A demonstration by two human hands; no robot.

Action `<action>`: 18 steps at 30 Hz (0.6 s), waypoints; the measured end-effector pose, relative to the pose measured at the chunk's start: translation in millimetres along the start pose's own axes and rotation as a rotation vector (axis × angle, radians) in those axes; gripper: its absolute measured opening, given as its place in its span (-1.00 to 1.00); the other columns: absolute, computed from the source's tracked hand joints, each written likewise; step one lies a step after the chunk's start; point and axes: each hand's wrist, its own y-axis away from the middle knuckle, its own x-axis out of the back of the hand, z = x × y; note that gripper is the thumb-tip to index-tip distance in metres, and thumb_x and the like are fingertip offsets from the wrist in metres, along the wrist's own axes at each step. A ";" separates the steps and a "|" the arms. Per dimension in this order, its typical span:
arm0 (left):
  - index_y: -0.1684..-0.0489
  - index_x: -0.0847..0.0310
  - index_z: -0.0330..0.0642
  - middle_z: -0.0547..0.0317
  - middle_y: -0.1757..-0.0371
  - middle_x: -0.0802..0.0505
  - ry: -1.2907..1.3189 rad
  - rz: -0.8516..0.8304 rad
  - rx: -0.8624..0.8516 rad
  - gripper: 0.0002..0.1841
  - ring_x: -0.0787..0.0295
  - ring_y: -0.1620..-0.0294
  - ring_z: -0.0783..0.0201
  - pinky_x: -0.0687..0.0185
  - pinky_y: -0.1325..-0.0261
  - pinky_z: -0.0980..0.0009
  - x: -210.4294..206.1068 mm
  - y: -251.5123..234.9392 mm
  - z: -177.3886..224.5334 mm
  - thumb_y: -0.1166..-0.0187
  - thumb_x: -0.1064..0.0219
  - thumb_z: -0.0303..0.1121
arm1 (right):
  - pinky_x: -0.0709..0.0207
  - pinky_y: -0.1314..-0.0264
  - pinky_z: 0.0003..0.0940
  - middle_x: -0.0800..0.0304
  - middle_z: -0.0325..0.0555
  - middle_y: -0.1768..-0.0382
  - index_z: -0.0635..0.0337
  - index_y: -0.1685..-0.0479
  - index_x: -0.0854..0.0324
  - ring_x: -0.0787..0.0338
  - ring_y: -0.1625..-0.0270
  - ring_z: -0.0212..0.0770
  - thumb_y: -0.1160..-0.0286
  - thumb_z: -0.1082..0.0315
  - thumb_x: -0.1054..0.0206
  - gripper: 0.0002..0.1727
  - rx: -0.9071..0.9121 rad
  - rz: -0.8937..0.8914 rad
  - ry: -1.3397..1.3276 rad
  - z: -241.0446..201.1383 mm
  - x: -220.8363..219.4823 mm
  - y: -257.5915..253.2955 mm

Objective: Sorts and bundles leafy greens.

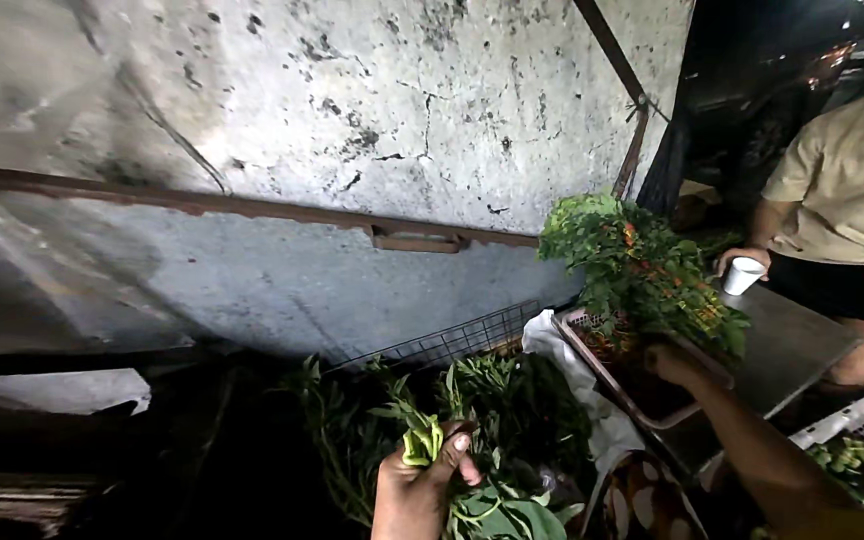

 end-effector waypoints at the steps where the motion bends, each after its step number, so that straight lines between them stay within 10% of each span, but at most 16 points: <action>1: 0.16 -0.80 -0.31 0.24 0.60 -0.82 0.021 0.008 0.026 -0.84 -0.72 0.67 0.39 -0.75 0.50 0.49 -0.6 2.2 -1.1 -0.57 -0.26 -0.60 | -0.40 -0.55 0.31 -0.69 0.28 -0.36 0.24 -0.36 -0.66 -0.64 -0.47 0.26 -0.66 0.20 -0.32 -0.59 0.017 0.019 -0.074 -3.4 8.0 6.8; 7: -0.14 -0.76 -0.27 0.23 0.43 -0.80 -0.064 0.005 0.186 -0.75 -0.43 0.75 0.48 -0.39 0.70 0.55 -15.2 5.7 -21.2 -0.54 -0.39 -0.53 | -0.71 0.01 -0.20 -0.74 0.04 0.15 0.40 -0.15 -0.52 -0.77 0.18 -0.17 -0.54 0.47 -0.26 -0.73 0.157 0.134 -0.961 -25.0 18.7 35.2; 10: -0.44 -0.61 -0.18 0.13 0.05 -0.87 -0.253 -0.031 0.234 -0.51 -0.75 0.34 0.37 -0.72 0.25 0.37 -23.7 3.1 -39.0 -0.49 -0.50 -0.42 | -0.74 0.07 -0.27 -0.82 -0.08 0.17 0.30 0.00 -0.46 -0.82 0.23 -0.25 -0.60 0.48 -0.03 -0.84 0.317 0.068 -1.200 -47.2 16.7 51.3; 14: -0.66 -0.38 -0.17 -0.06 -0.39 -0.76 -0.359 -0.060 0.293 -0.34 -0.77 -0.32 0.17 -0.66 -0.43 0.15 -31.9 1.9 -60.5 -0.51 -0.49 -0.40 | -0.77 0.00 -0.14 -0.65 0.04 -0.47 0.32 -0.15 -0.53 -0.86 -0.08 -0.10 -0.50 0.56 -0.03 -0.69 0.626 -0.053 -1.051 -95.8 4.1 90.7; 18: -0.81 -0.18 -0.09 -0.15 -0.44 -0.73 -0.466 -0.046 0.372 -0.22 -0.74 -0.39 -0.03 -0.59 -0.49 -0.04 -34.4 7.6 -70.7 -0.54 -0.47 -0.32 | -0.78 0.42 -0.29 -0.87 -0.14 -0.19 0.09 -0.64 -0.26 -0.91 0.26 -0.20 -0.52 0.52 -0.27 -0.36 0.722 -0.183 -0.743 -155.3 -21.7 145.3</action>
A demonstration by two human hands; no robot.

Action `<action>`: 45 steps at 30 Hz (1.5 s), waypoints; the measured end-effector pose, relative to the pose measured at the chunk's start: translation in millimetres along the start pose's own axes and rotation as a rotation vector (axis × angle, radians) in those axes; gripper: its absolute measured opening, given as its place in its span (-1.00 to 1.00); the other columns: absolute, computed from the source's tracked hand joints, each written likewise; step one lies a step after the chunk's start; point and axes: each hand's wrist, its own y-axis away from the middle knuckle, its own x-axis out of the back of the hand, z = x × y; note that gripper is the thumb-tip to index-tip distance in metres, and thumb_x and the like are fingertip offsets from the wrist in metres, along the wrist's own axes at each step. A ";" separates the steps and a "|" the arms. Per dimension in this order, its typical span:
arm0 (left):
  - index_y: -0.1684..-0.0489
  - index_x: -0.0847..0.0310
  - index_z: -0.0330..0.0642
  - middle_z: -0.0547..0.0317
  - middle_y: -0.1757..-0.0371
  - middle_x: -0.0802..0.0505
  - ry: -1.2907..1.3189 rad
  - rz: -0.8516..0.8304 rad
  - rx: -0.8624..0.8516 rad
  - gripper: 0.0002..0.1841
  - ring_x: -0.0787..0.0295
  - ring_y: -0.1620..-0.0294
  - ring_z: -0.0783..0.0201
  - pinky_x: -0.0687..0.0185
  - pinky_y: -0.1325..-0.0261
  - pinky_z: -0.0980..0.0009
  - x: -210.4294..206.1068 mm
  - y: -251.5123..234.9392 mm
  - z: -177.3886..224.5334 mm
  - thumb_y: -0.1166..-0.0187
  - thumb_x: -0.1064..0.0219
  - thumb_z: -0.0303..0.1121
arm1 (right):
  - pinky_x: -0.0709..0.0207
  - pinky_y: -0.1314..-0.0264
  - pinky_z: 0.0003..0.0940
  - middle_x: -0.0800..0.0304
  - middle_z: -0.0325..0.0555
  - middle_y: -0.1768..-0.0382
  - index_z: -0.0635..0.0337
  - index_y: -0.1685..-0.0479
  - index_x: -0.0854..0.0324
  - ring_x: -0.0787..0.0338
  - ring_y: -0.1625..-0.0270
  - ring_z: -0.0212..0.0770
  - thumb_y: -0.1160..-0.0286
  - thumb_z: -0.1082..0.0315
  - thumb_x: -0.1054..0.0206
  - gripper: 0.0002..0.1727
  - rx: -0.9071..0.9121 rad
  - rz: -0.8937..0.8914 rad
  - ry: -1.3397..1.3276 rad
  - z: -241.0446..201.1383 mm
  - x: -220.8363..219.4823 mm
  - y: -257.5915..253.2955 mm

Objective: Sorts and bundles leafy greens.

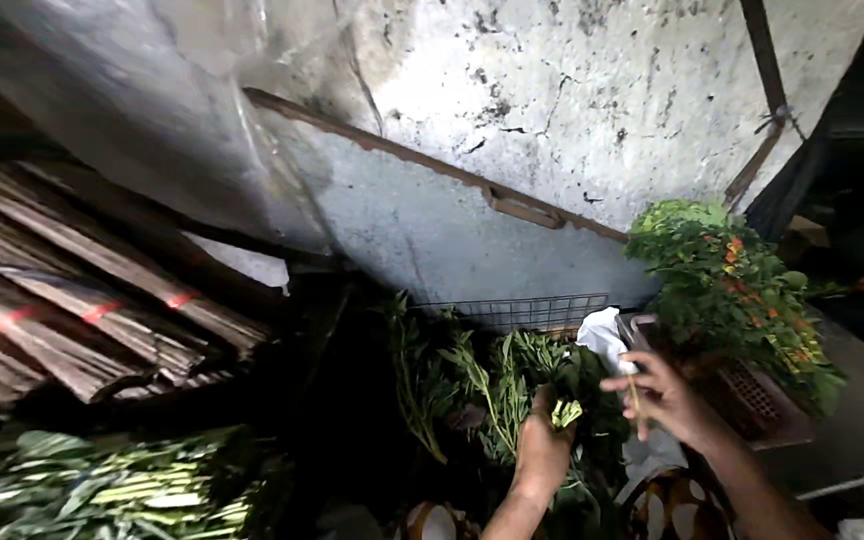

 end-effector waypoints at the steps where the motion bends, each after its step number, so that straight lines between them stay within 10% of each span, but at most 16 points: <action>1: -0.84 -0.11 -0.04 -0.19 -0.36 -0.77 -0.039 0.006 0.033 -0.18 -0.78 -0.32 -0.10 -0.62 -0.42 -0.11 -1.5 2.6 0.4 -0.54 -0.47 -0.30 | -0.72 0.48 -0.33 -0.90 -0.17 -0.02 0.04 -0.68 -0.24 -0.86 0.36 -0.25 -0.44 0.44 -0.42 -0.26 -0.008 -0.051 0.090 -3.4 -17.1 -0.9; 5: -0.95 0.25 0.00 -0.20 -0.06 -0.87 -0.190 0.011 0.083 -0.07 -0.88 -0.04 -0.17 -0.72 -0.19 -0.19 -10.2 18.3 3.3 -0.60 -0.34 -0.32 | -0.73 0.05 0.02 -0.83 -0.07 0.17 -0.07 -0.58 -0.44 -0.83 0.20 -0.10 -0.47 -0.19 -0.37 -0.29 0.015 -0.068 0.474 -1.0 -79.1 -3.6; 8: -0.95 0.29 -0.10 -0.14 -0.04 -0.88 -0.155 0.028 0.019 -0.07 -0.89 -0.05 -0.09 -0.72 -0.22 -0.12 -12.2 25.6 -6.8 -0.62 -0.31 -0.26 | -0.75 0.05 -0.03 -0.87 -0.07 0.25 0.13 -0.06 -0.75 -0.87 0.16 -0.14 -0.67 -0.03 -0.17 -0.56 0.203 0.115 0.523 10.3 -111.0 -3.9; 12: -0.56 -0.47 -0.28 -0.08 -0.24 -0.83 0.226 -0.187 -0.204 -0.46 -0.79 -0.26 0.15 -0.65 -0.45 0.08 9.8 29.5 -34.6 -0.58 -0.41 -0.36 | -0.68 0.29 -0.41 -0.75 -0.17 0.47 0.20 0.25 -0.72 -0.73 0.41 -0.40 -0.68 0.18 -0.15 -0.68 0.429 0.142 0.446 21.5 -110.2 -11.5; 15: -0.13 -0.68 -0.40 0.02 0.15 -0.87 0.247 -0.367 -0.293 -0.73 -0.81 0.13 0.32 -0.71 -0.14 0.27 27.1 29.0 -40.5 -0.72 -0.27 -0.36 | -0.59 0.29 -0.64 -0.72 -0.30 0.46 0.17 0.28 -0.71 -0.65 0.40 -0.60 -0.61 0.19 -0.23 -0.73 0.405 0.069 0.338 14.1 -104.2 -11.9; 17: -0.21 -0.61 -0.39 0.00 0.21 -0.82 0.190 -0.381 -0.239 -0.71 -0.76 0.22 0.24 -0.70 -0.06 0.20 29.8 31.2 -35.7 -0.78 -0.20 -0.33 | -0.59 0.36 -0.68 -0.76 -0.31 0.35 0.20 0.14 -0.67 -0.66 0.42 -0.61 -0.47 0.23 -0.38 -0.79 0.272 0.010 0.210 4.1 -103.9 -11.2; 21: -0.30 -0.59 -0.30 -0.14 0.04 -0.82 0.191 -0.130 -0.036 -0.64 -0.82 0.03 0.01 -0.70 -0.18 -0.04 26.4 20.8 -37.9 -0.81 -0.13 -0.22 | -0.73 0.50 -0.31 -0.79 -0.09 0.18 0.26 -0.60 -0.21 -0.80 0.41 -0.23 0.03 0.41 -0.67 0.00 -0.045 0.012 0.078 0.8 -115.3 -5.8; 25: -0.20 -0.60 -0.35 -0.11 0.11 -0.80 0.365 0.075 0.148 -0.62 -0.79 0.12 0.06 -0.71 -0.09 0.04 32.5 -4.0 -57.4 -0.83 -0.13 -0.16 | -0.73 0.28 -0.49 -0.78 -0.29 0.20 0.14 -0.09 -0.63 -0.77 0.30 -0.44 -0.52 0.20 -0.43 -0.70 0.148 -0.260 -0.073 11.9 -114.5 22.9; 27: -0.13 -0.60 -0.34 0.08 0.30 -0.73 0.538 0.110 0.165 -0.69 -0.69 0.34 0.28 -0.68 0.14 0.30 31.0 -6.4 -64.7 -0.79 -0.21 -0.22 | -0.76 0.01 -0.38 -0.88 -0.28 -0.13 -0.14 -0.18 -0.79 -0.84 -0.05 -0.34 -0.60 -0.26 -0.22 -0.49 0.179 -0.304 -0.377 17.9 -108.6 20.0; 30: -0.06 -0.61 -0.32 0.25 0.37 -0.73 0.769 0.041 -0.021 -0.81 -0.67 0.35 0.43 -0.66 0.12 0.45 23.5 6.0 -61.8 -0.74 -0.24 -0.36 | -0.54 -0.53 0.00 -0.55 -0.13 -0.63 -0.01 -0.61 -0.54 -0.53 -0.65 -0.07 -0.24 -0.55 -0.28 0.01 0.054 -0.183 -0.686 34.7 -95.8 -3.1; 33: -0.29 -0.63 -0.34 0.23 0.24 -0.77 0.654 -0.151 -0.195 -0.70 -0.69 0.21 0.44 -0.66 -0.05 0.43 19.0 13.4 -55.7 -0.79 -0.12 -0.38 | -0.62 -0.42 -0.03 -0.74 0.03 -0.37 0.27 -0.48 -0.54 -0.71 -0.43 -0.03 -0.06 -0.63 -0.33 0.18 -0.001 -0.069 -0.535 42.5 -88.4 -23.5; 36: -0.30 -0.67 -0.32 0.04 0.19 -0.81 0.295 -0.286 -0.132 -0.68 -0.71 0.22 0.29 -0.66 -0.04 0.27 11.2 12.6 -47.6 -0.79 -0.17 -0.34 | -0.68 -0.33 -0.23 -0.88 -0.08 -0.02 0.31 0.00 -0.76 -0.83 -0.14 -0.22 -0.63 -0.05 -0.24 -0.47 0.223 -0.030 0.054 23.5 -91.3 -28.1; 38: -0.21 -0.69 -0.30 -0.11 0.02 -0.84 0.089 -0.279 -0.066 -0.71 -0.79 -0.02 0.05 -0.66 -0.22 0.01 8.0 9.5 -41.1 -0.73 -0.23 -0.32 | -0.29 -0.68 0.05 -0.93 -0.26 0.13 0.05 0.31 -0.89 -0.80 -0.24 -0.29 -0.49 0.13 -0.35 -0.75 0.443 0.017 0.387 3.5 -106.6 -20.3; 41: -0.35 -0.63 -0.29 -0.20 -0.22 -0.82 0.090 -0.074 0.025 -0.63 -0.76 -0.29 -0.10 -0.59 -0.42 -0.15 15.2 1.1 -41.0 -0.69 -0.25 -0.30 | 0.10 -0.88 0.23 -0.78 -0.34 -0.41 -0.16 -0.40 -0.74 -0.47 -0.70 -0.20 -0.65 -0.22 -0.20 -0.46 0.688 -0.068 0.369 -11.1 -120.5 -3.3; 43: -0.39 -0.52 -0.27 -0.14 -0.09 -0.80 0.239 0.020 0.052 -0.64 -0.78 -0.12 0.00 -0.65 -0.28 -0.03 28.9 -1.0 -40.9 -0.81 -0.16 -0.23 | -0.06 -0.90 0.05 -0.35 -0.01 -0.75 0.14 -0.75 -0.36 -0.20 -0.85 -0.03 -0.58 -0.37 -0.16 -0.08 0.529 -0.131 0.083 -5.6 -117.0 -0.9; 45: -0.31 -0.52 -0.24 0.00 0.02 -0.83 0.346 0.023 -0.047 -0.70 -0.82 0.00 0.15 -0.72 -0.20 0.10 33.4 4.7 -41.6 -0.78 -0.19 -0.27 | -0.34 -0.72 -0.03 -0.39 0.05 -0.72 0.32 -0.72 -0.28 -0.35 -0.76 -0.05 -0.40 -0.49 -0.23 0.12 0.262 -0.058 -0.274 9.8 -109.9 -10.7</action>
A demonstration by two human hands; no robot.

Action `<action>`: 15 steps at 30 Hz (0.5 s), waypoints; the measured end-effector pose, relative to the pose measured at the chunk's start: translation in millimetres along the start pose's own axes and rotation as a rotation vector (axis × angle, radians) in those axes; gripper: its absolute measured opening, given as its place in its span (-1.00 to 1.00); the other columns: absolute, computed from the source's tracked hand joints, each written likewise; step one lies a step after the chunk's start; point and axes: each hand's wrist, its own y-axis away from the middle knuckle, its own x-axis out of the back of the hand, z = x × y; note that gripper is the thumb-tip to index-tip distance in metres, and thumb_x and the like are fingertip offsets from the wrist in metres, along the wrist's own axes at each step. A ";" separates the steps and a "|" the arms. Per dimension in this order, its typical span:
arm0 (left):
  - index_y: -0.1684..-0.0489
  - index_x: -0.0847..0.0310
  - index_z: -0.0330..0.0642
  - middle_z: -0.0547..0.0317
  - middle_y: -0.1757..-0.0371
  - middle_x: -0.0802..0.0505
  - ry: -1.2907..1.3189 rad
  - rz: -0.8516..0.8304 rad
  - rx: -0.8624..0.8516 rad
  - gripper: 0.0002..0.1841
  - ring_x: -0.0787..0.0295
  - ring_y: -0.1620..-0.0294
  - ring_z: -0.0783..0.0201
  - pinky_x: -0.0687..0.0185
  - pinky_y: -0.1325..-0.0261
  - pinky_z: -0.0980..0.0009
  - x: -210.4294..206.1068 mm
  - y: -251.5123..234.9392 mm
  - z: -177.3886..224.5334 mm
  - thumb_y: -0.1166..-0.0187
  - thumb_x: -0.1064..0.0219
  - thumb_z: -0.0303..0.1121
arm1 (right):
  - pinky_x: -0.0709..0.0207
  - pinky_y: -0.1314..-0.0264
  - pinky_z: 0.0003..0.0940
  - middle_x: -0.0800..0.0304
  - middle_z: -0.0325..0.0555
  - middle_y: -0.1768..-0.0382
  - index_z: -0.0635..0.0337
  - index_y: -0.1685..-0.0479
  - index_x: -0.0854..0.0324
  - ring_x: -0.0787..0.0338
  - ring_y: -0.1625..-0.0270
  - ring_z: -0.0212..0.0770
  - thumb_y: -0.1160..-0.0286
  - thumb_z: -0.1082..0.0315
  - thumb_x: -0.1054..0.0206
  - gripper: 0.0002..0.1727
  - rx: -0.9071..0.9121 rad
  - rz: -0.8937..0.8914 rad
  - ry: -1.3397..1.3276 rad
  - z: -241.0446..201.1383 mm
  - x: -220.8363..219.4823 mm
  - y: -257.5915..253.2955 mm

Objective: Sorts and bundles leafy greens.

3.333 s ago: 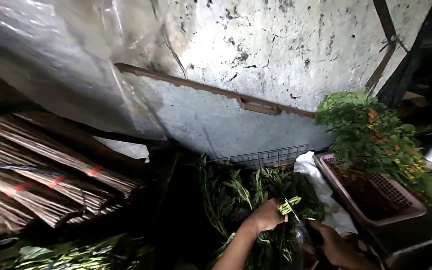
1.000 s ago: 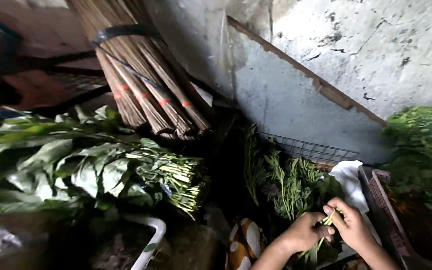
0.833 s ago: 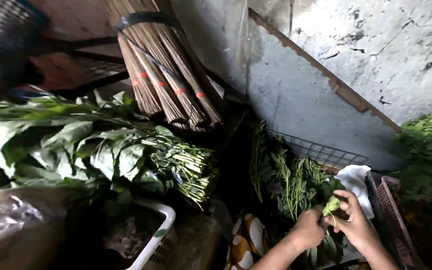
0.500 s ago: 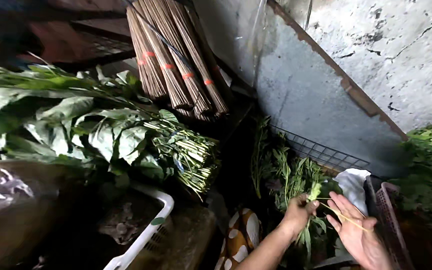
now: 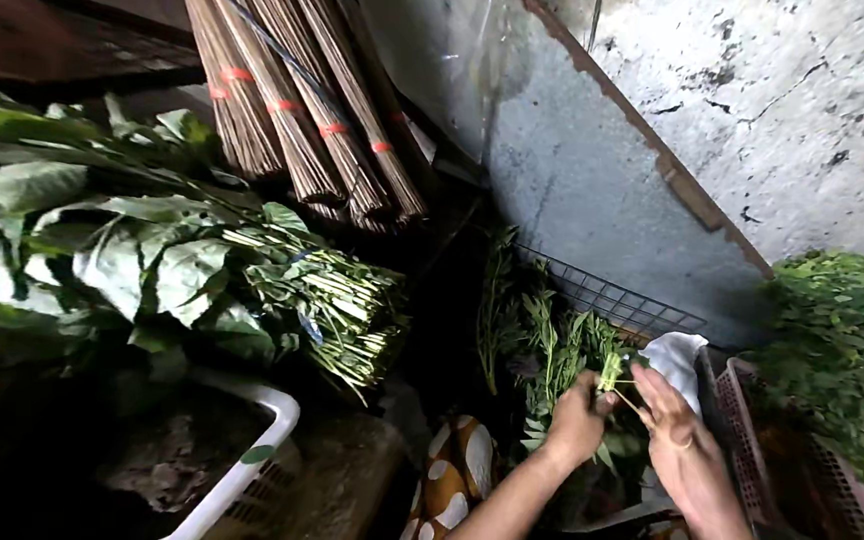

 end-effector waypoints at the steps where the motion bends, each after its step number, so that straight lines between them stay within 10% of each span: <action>1: -0.29 -0.52 -0.23 0.06 0.04 -0.87 0.010 -0.043 -0.053 -0.72 -0.84 0.02 0.20 -0.73 -0.19 0.13 -1.8 4.6 0.5 -0.76 -0.21 -0.30 | -0.47 -0.60 -0.06 -0.55 0.04 -0.60 0.35 -0.66 -0.34 -0.52 -0.64 -0.07 -0.25 -0.55 -0.29 0.19 -0.108 0.076 -0.113 6.4 6.7 -5.4; 3: -0.37 -0.52 -0.24 0.02 0.09 -0.86 -0.094 -0.145 -0.117 -0.68 -0.84 0.08 0.14 -0.74 -0.15 0.08 -11.1 14.7 3.1 -0.76 -0.21 -0.32 | -0.62 -0.40 -0.15 -0.78 0.05 -0.32 0.38 -0.44 -0.51 -0.75 -0.37 -0.09 -0.22 -0.54 -0.33 0.11 -0.190 0.096 -0.141 12.3 19.4 -14.6; 6: -0.42 -0.56 -0.23 -0.19 -0.04 -0.86 -0.426 -0.257 -0.149 -0.62 -0.84 -0.11 -0.14 -0.66 -0.29 -0.15 -27.5 25.1 6.8 -0.80 -0.18 -0.21 | -0.65 -0.42 -0.23 -0.91 -0.13 0.06 0.22 0.15 -0.81 -0.83 -0.20 -0.20 -0.52 -0.03 -0.38 -0.57 -0.039 0.023 0.312 -3.4 21.0 -18.4; 9: -0.22 -0.70 -0.31 -0.24 -0.12 -0.84 -0.573 -0.262 -0.155 -0.70 -0.78 -0.24 -0.22 -0.59 -0.34 -0.21 -35.0 26.3 7.1 -0.70 -0.25 -0.31 | 0.06 -0.80 0.27 -0.92 -0.39 0.23 -0.11 0.43 -0.88 -0.75 -0.34 -0.29 -0.40 0.03 -0.44 -0.78 0.308 -0.038 0.769 -26.8 -0.3 -6.5; 12: -0.32 -0.66 -0.29 -0.20 -0.17 -0.84 -0.460 -0.134 -0.095 -0.63 -0.79 -0.25 -0.17 -0.63 -0.33 -0.19 -27.5 13.6 5.4 -0.58 -0.35 -0.36 | 0.24 -0.90 0.24 -0.84 -0.44 -0.32 -0.21 -0.31 -0.79 -0.46 -0.70 -0.29 -0.62 -0.23 -0.24 -0.51 0.451 -0.121 0.716 -35.1 -12.2 10.9; 15: -0.51 -0.41 -0.18 -0.16 -0.10 -0.82 -0.353 -0.042 0.069 -0.56 -0.81 -0.16 -0.11 -0.66 -0.29 -0.12 -14.1 7.3 22.0 -0.78 -0.21 -0.14 | -0.13 -0.87 -0.07 -0.31 0.05 -0.77 0.28 -0.75 -0.28 -0.22 -0.83 -0.07 -0.54 -0.36 -0.22 -0.01 0.148 -0.092 0.200 -20.9 0.1 13.3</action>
